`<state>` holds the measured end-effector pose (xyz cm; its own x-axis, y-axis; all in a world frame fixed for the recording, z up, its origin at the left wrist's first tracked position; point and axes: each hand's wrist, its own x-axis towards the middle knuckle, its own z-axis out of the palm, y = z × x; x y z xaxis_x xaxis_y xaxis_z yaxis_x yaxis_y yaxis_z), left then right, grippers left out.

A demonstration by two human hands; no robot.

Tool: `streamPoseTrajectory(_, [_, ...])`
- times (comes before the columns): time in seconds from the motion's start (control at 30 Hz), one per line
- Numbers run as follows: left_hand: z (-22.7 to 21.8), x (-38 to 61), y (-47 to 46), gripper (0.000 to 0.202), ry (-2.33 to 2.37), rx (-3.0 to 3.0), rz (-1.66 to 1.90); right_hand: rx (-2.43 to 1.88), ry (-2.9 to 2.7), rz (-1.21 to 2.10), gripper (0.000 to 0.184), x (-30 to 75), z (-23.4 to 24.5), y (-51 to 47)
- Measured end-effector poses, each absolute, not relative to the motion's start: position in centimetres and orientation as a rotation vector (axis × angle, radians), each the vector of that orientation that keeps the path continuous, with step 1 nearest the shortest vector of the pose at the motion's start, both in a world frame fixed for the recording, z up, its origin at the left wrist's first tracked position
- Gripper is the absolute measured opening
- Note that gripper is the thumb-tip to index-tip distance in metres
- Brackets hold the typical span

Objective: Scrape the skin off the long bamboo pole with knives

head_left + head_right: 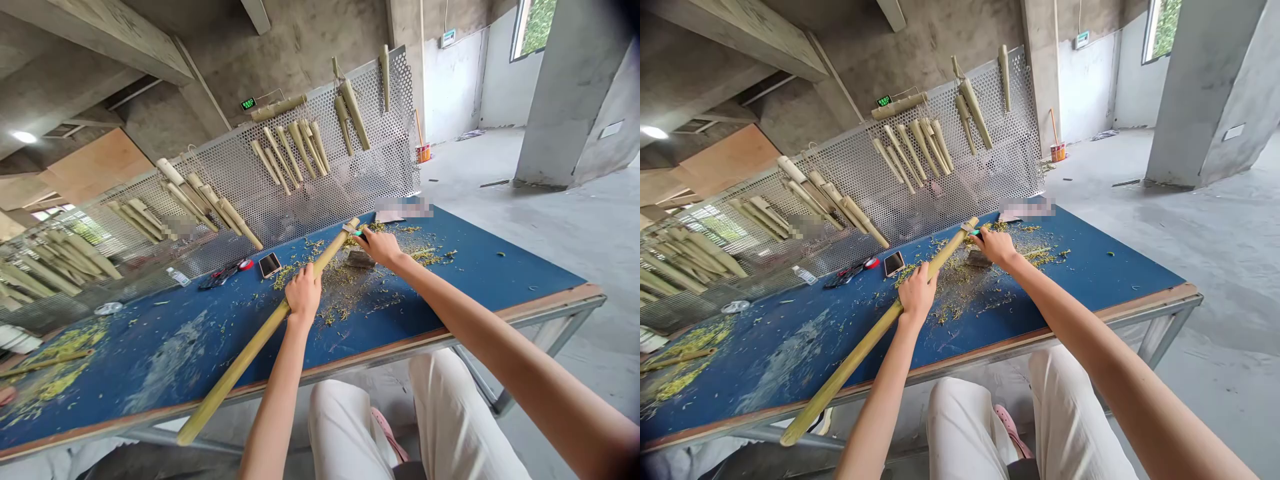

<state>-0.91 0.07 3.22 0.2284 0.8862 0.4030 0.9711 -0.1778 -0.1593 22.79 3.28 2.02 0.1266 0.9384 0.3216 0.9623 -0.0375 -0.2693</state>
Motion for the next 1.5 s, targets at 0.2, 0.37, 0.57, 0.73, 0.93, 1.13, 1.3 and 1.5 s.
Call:
streamPoseTrajectory(0.2, [3.1,-0.9,0.0,0.045,-1.710,-2.141,-0.306,-2.001,-1.824,-0.058,0.058,22.8,2.0,3.2])
streamPoseTrajectory(0.37, [3.3,-0.9,-0.1,0.045,-1.707,-2.143,-0.309,-1.991,-1.838,-0.061,0.056,22.8,2.2,3.1])
streamPoseTrajectory(0.57, [3.1,-0.6,0.0,0.041,-1.706,-2.124,-0.304,-2.041,-1.782,-0.052,0.060,22.6,1.7,3.5])
streamPoseTrajectory(0.73, [3.2,-0.4,-0.1,0.041,-1.706,-2.136,-0.312,-2.041,-1.773,-0.097,0.062,22.7,1.4,3.7])
streamPoseTrajectory(0.93, [3.2,-0.1,-0.1,0.040,-1.692,-2.154,-0.306,-2.069,-1.722,-0.034,0.062,22.4,1.6,3.7])
streamPoseTrajectory(1.13, [2.9,-0.1,0.0,0.037,-1.652,-2.169,-0.315,-2.053,-1.787,-0.132,0.059,23.3,1.5,3.5])
streamPoseTrajectory(1.3, [3.0,-0.2,0.0,0.036,-1.647,-2.185,-0.299,-2.054,-1.806,-0.125,0.060,23.4,1.6,3.2])
streamPoseTrajectory(1.5, [2.6,-0.3,0.1,0.035,-1.643,-2.211,-0.253,-2.069,-1.788,0.068,0.059,23.3,1.7,3.1])
